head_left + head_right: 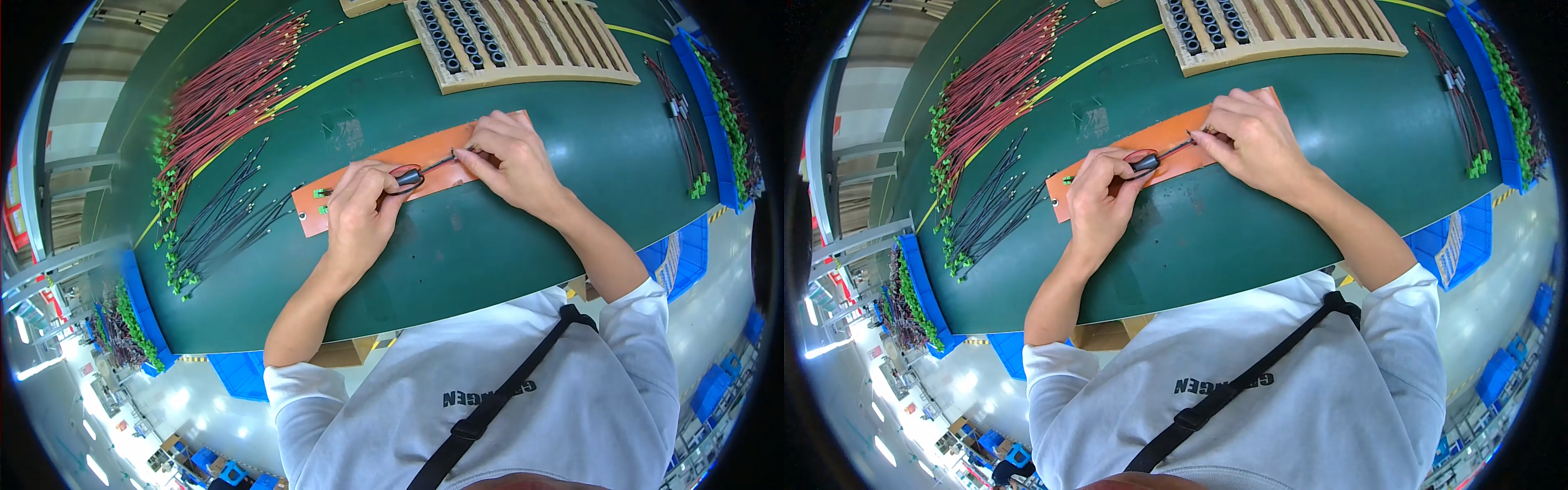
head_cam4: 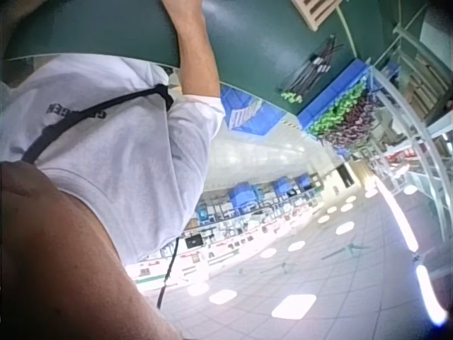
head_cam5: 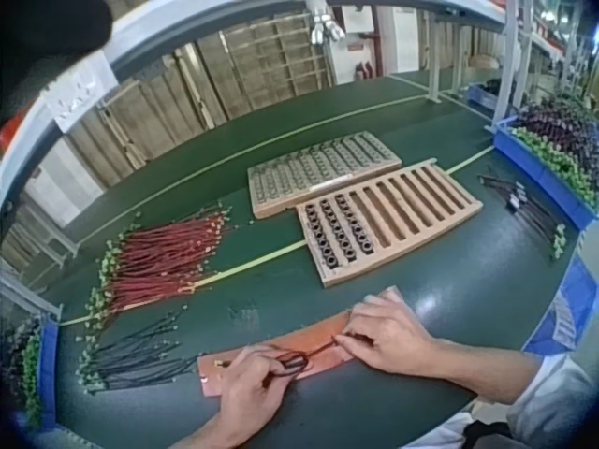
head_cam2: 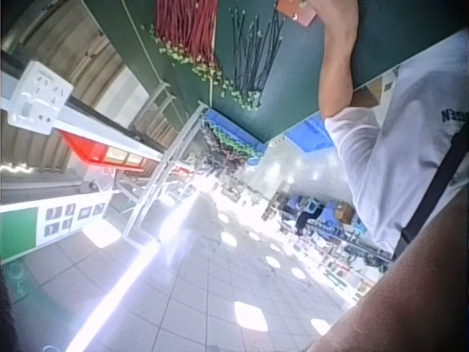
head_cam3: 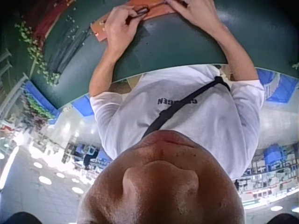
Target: The person assembles wire harnesses by inserting green connectors into red and black wires, then securing them with a black cylindrical component. They repeat this process for multiple wires, placing the finished assemblies into a blue bin.
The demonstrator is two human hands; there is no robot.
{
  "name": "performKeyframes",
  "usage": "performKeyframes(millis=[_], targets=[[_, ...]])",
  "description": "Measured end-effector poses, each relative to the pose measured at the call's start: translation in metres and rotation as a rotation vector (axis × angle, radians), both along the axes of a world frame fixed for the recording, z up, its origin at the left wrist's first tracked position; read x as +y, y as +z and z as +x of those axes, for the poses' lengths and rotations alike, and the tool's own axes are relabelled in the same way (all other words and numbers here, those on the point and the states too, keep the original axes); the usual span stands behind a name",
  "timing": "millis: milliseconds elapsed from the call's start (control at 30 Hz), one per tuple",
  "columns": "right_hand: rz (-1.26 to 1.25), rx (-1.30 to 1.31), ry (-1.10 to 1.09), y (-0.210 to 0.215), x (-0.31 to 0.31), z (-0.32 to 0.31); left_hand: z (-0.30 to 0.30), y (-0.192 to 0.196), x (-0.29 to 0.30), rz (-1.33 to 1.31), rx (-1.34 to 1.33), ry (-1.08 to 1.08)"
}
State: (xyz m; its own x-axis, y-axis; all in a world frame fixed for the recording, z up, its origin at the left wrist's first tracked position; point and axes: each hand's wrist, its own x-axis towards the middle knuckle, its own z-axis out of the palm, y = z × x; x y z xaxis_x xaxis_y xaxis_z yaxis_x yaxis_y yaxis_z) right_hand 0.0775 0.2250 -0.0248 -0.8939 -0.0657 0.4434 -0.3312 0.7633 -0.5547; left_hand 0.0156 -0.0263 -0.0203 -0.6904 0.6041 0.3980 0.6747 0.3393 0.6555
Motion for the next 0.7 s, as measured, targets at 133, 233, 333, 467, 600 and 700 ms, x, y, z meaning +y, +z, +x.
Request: performKeyframes(millis=[133, 233, 333, 467, 600, 700], targets=[[-0.012, -0.032, 0.019, 0.002, 0.000, -0.002, -0.001, 0.000, 0.007, 0.029, -0.077, 0.015], [-0.016, -0.037, 0.015, 0.001, 0.002, 0.000, 0.001, -0.001, 0.018, 0.077, -0.201, 0.047], [-0.028, -0.019, 0.005, 0.001, 0.005, 0.001, 0.002, 0.003, 0.029, 0.078, -0.253, 0.061], [-0.040, -0.010, -0.013, -0.003, 0.013, 0.002, -0.002, 0.005, 0.042, 0.025, -0.179, 0.018], [-0.024, -0.059, -0.015, 0.000, 0.019, 0.005, -0.001, 0.004, 0.048, 0.053, -0.242, 0.007], [-0.034, -0.009, -0.033, -0.001, 0.019, 0.004, -0.001, 0.005, 0.049, 0.040, -0.231, 0.001]])
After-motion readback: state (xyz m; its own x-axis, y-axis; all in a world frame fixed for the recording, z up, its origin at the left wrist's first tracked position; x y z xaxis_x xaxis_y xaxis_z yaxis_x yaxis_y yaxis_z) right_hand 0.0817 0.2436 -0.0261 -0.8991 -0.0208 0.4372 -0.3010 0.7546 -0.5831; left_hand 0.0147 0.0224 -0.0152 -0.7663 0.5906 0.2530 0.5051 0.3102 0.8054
